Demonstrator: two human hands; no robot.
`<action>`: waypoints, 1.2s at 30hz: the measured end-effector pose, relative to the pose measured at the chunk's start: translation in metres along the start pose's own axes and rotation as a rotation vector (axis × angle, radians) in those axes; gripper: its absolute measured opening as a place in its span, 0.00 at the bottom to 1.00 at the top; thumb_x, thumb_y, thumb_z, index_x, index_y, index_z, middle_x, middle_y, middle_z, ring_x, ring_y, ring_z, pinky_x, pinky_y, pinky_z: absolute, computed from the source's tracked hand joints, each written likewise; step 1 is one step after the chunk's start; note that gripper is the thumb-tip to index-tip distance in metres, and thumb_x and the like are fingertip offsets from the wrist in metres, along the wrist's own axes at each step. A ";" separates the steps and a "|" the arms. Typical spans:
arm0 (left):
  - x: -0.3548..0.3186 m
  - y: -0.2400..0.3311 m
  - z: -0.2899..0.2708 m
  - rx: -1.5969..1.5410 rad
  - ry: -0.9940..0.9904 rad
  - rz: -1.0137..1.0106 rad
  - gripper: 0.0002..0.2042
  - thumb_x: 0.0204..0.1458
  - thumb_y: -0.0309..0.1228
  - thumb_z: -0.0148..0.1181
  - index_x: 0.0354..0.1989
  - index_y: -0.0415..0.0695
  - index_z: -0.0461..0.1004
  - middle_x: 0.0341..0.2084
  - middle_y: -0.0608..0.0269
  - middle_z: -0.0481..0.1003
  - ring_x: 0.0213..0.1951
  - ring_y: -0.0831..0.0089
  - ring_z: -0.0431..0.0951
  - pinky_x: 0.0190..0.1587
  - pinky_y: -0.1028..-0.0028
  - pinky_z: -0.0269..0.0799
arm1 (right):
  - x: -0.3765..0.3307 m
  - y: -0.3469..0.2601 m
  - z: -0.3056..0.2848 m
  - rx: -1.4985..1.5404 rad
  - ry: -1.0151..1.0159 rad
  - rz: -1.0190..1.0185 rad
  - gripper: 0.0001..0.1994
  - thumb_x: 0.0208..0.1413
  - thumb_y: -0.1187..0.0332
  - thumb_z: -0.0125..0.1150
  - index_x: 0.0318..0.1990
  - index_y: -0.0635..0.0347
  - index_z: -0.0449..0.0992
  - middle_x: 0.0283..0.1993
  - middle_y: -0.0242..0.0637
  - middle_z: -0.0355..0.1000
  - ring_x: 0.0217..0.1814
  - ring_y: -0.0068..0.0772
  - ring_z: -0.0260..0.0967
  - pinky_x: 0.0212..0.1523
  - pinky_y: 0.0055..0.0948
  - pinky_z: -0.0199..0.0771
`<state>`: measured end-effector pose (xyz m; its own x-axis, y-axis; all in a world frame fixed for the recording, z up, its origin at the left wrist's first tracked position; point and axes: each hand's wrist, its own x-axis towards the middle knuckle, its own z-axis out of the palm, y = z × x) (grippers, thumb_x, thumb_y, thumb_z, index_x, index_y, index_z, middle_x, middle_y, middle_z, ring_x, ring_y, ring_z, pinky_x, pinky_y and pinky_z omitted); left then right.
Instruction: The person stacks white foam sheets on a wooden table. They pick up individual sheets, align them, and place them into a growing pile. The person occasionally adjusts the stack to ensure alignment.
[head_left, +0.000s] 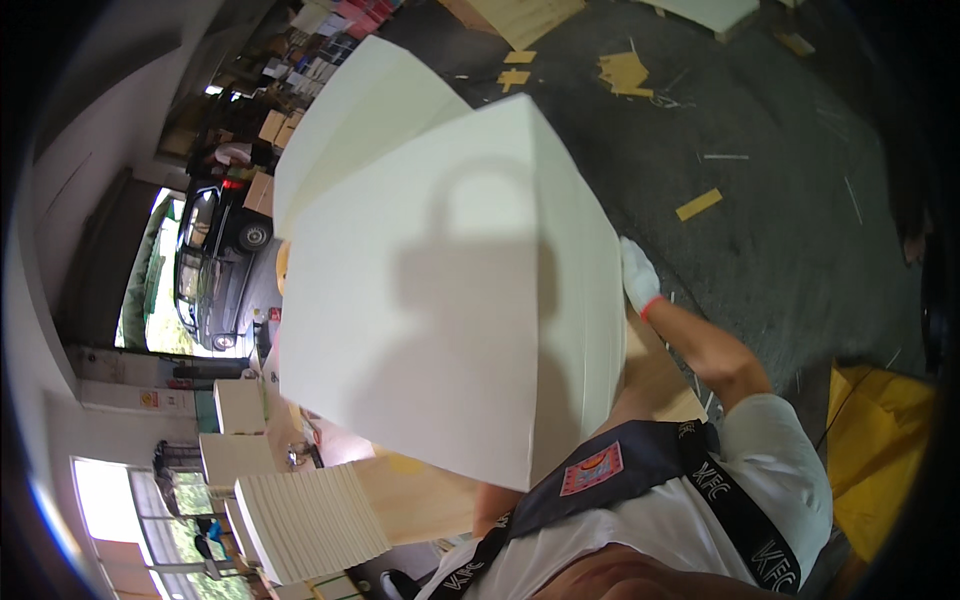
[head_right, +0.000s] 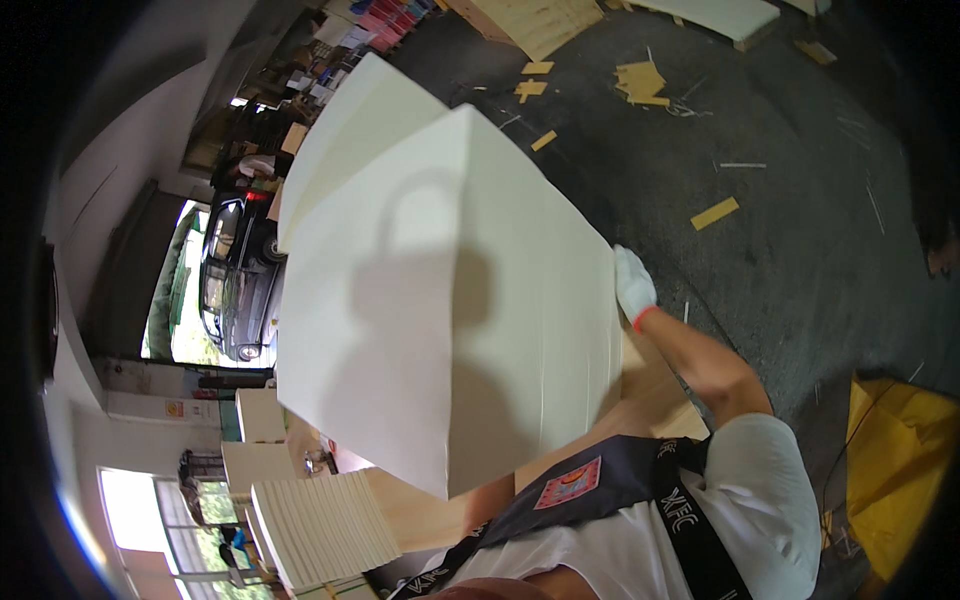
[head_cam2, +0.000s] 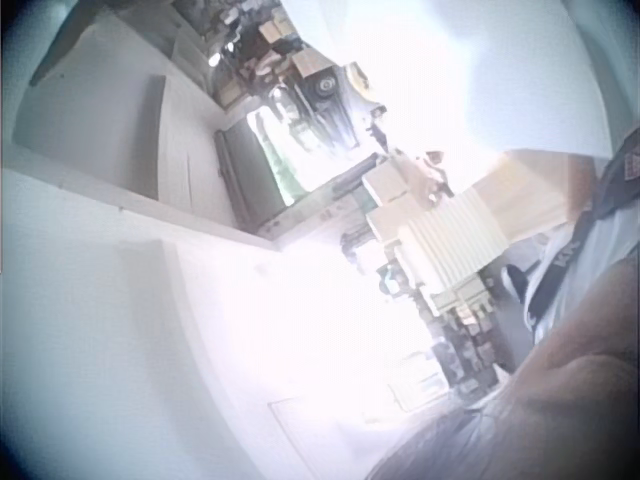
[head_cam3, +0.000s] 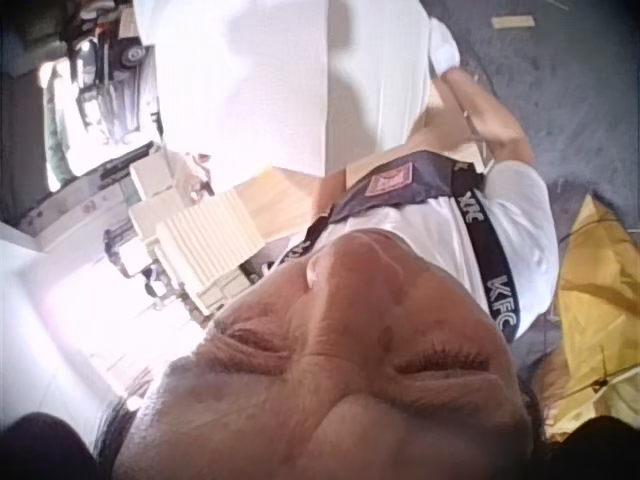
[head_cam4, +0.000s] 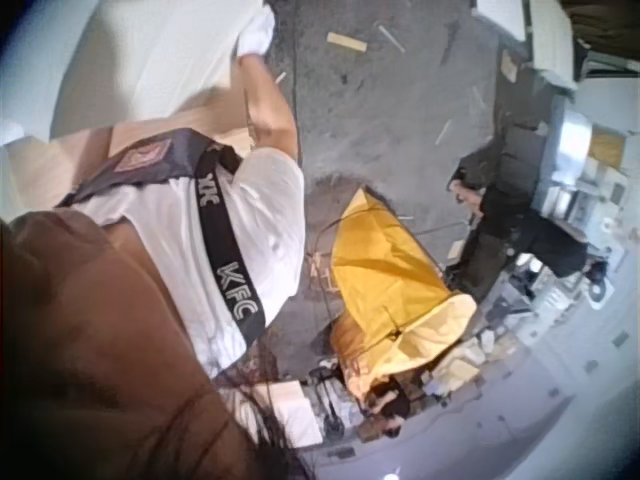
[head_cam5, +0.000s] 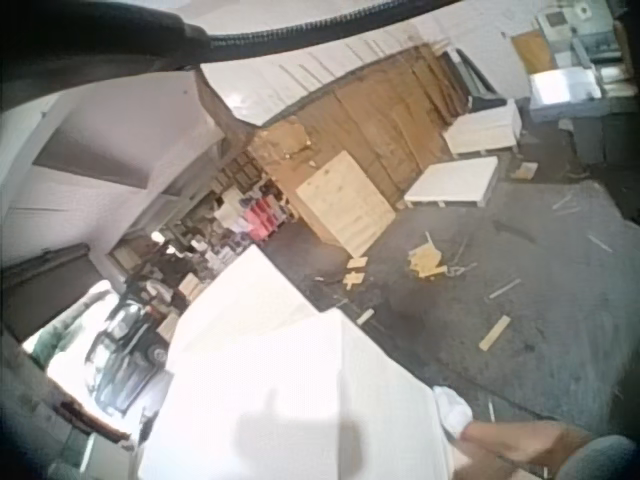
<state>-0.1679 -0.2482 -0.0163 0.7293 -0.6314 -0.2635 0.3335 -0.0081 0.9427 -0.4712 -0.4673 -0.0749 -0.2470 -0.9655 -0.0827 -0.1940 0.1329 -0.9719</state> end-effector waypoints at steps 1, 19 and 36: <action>-0.008 0.009 -0.010 0.037 -0.004 0.000 0.34 0.61 0.62 0.45 0.69 0.53 0.59 0.62 0.61 0.65 0.63 0.56 0.65 0.65 0.47 0.63 | -0.022 0.003 -0.020 0.040 -0.008 0.031 0.27 0.72 0.54 0.32 0.60 0.67 0.71 0.64 0.52 0.68 0.69 0.50 0.60 0.68 0.38 0.59; -0.131 -0.046 -0.143 -0.024 0.084 -0.231 0.35 0.62 0.62 0.44 0.69 0.49 0.59 0.62 0.60 0.67 0.61 0.59 0.68 0.64 0.54 0.65 | -0.023 -0.098 -0.031 0.045 -0.645 -0.323 0.23 0.61 0.54 0.59 0.58 0.59 0.75 0.55 0.44 0.76 0.56 0.42 0.74 0.58 0.37 0.72; -0.218 -0.166 -0.042 -0.334 0.061 -0.379 0.36 0.64 0.62 0.42 0.69 0.44 0.59 0.61 0.58 0.68 0.59 0.62 0.70 0.63 0.60 0.67 | -0.025 -0.015 0.002 0.264 -0.554 0.088 0.24 0.62 0.53 0.57 0.58 0.63 0.74 0.56 0.42 0.75 0.56 0.40 0.73 0.58 0.37 0.73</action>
<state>-0.3571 -0.0764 -0.1235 0.5504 -0.5860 -0.5947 0.7469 0.0274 0.6643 -0.4604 -0.4457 -0.0585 0.2918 -0.9357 -0.1984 0.0632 0.2258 -0.9721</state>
